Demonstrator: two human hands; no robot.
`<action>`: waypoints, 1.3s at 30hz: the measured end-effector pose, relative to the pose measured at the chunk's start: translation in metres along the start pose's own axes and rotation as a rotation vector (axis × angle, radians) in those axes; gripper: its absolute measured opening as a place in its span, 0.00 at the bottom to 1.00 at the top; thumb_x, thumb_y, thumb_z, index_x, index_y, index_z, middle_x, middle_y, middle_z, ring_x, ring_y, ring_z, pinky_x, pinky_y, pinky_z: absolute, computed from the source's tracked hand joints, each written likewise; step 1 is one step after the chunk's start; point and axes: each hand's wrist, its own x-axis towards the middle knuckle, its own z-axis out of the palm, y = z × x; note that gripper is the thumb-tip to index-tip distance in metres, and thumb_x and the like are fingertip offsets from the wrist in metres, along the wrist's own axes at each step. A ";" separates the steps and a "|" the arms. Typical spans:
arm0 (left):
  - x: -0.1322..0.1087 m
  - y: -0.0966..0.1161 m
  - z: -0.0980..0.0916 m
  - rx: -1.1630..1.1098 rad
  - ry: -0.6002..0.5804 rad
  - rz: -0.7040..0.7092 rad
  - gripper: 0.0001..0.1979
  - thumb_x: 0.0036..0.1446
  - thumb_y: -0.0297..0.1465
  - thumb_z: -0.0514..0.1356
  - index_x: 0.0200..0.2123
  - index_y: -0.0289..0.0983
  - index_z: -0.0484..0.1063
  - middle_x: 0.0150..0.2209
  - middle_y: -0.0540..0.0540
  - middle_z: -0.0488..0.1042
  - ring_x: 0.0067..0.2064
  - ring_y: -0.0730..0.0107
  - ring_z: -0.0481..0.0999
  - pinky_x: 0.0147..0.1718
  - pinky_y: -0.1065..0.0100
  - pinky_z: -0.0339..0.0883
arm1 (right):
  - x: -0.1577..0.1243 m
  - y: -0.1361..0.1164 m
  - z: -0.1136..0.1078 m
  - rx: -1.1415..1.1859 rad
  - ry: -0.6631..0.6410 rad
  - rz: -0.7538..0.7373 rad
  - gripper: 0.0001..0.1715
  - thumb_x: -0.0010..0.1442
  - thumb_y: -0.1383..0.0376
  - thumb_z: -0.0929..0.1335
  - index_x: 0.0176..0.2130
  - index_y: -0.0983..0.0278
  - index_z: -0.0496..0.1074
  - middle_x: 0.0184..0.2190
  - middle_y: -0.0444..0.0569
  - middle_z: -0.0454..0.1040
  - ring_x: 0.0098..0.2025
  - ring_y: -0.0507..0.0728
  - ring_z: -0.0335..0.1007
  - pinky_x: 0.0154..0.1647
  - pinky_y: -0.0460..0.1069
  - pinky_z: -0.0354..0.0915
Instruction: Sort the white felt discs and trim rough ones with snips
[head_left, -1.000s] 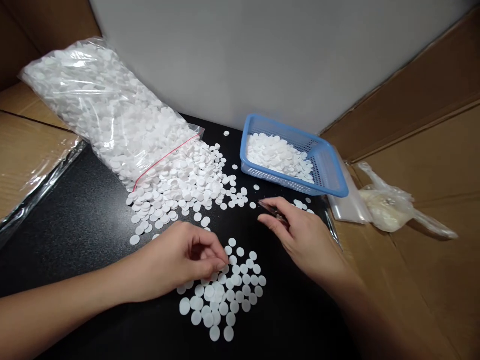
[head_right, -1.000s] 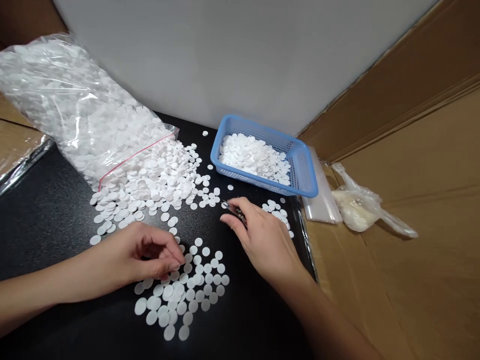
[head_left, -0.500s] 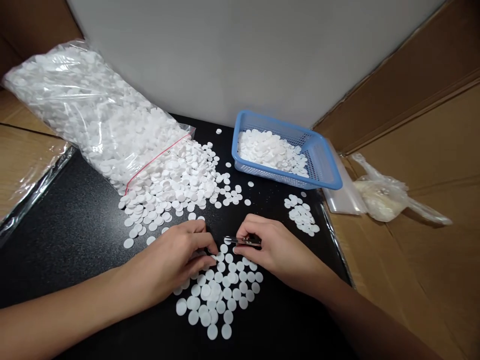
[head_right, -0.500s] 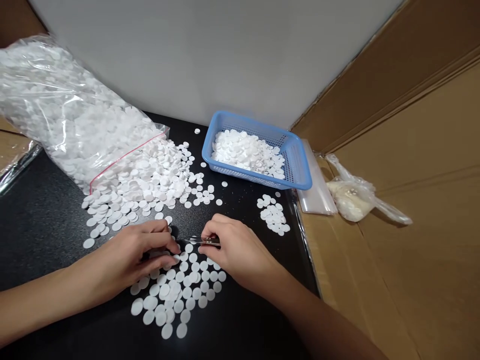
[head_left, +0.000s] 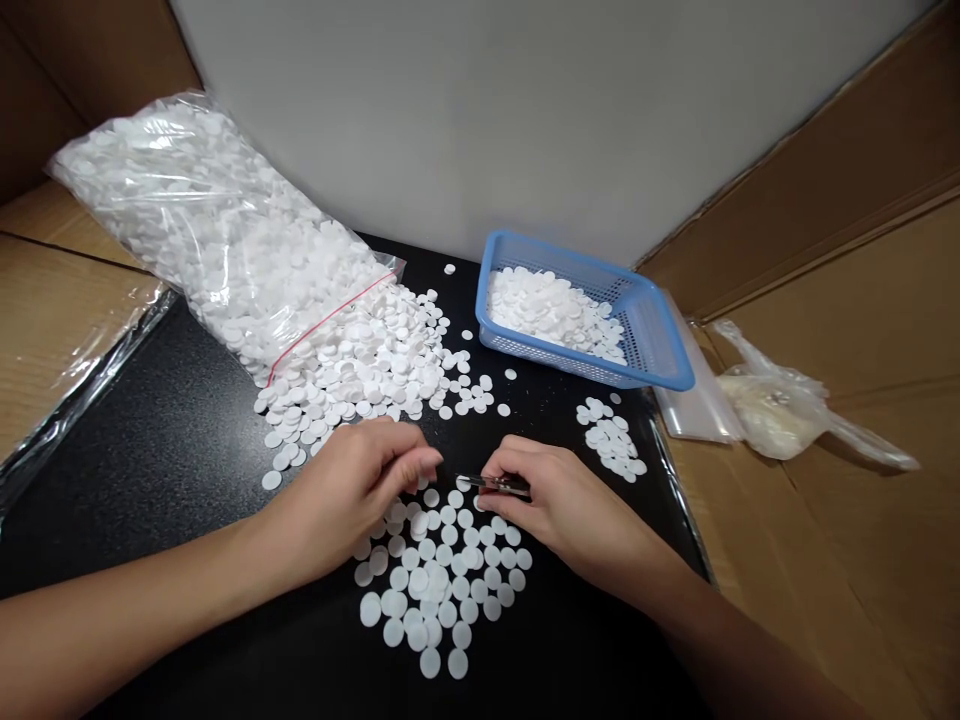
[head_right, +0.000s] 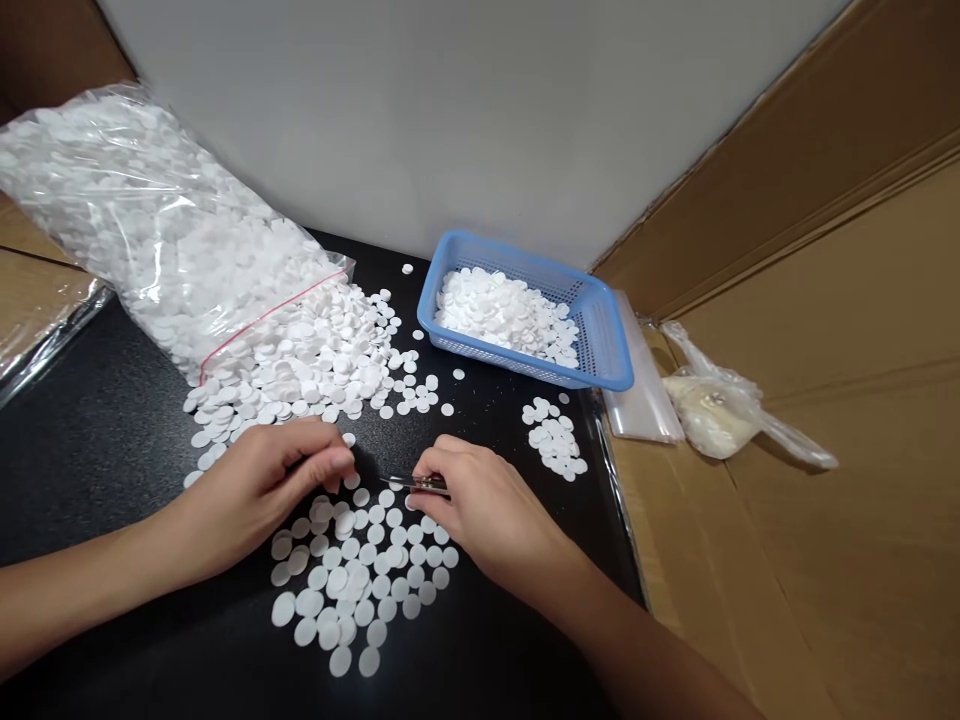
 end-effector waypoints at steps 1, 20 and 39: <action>0.000 0.001 -0.002 -0.035 0.045 -0.020 0.14 0.69 0.36 0.52 0.34 0.39 0.73 0.28 0.53 0.73 0.31 0.71 0.72 0.31 0.70 0.62 | 0.000 0.000 0.000 0.017 0.003 0.002 0.07 0.61 0.70 0.71 0.32 0.62 0.71 0.32 0.42 0.71 0.30 0.52 0.65 0.29 0.47 0.57; 0.000 0.007 0.007 -1.099 -0.077 -0.487 0.13 0.49 0.33 0.75 0.37 0.33 0.82 0.31 0.44 0.84 0.36 0.71 0.84 0.40 0.76 0.76 | -0.006 -0.014 0.010 0.229 0.384 -0.255 0.21 0.71 0.62 0.62 0.59 0.61 0.72 0.36 0.48 0.74 0.36 0.54 0.72 0.35 0.48 0.70; -0.002 0.005 0.005 -1.135 -0.110 -0.509 0.11 0.47 0.29 0.75 0.33 0.31 0.81 0.28 0.44 0.83 0.31 0.72 0.83 0.35 0.77 0.75 | -0.009 -0.017 0.017 -0.269 0.556 -0.490 0.19 0.70 0.70 0.64 0.56 0.62 0.76 0.26 0.45 0.73 0.27 0.51 0.67 0.26 0.46 0.63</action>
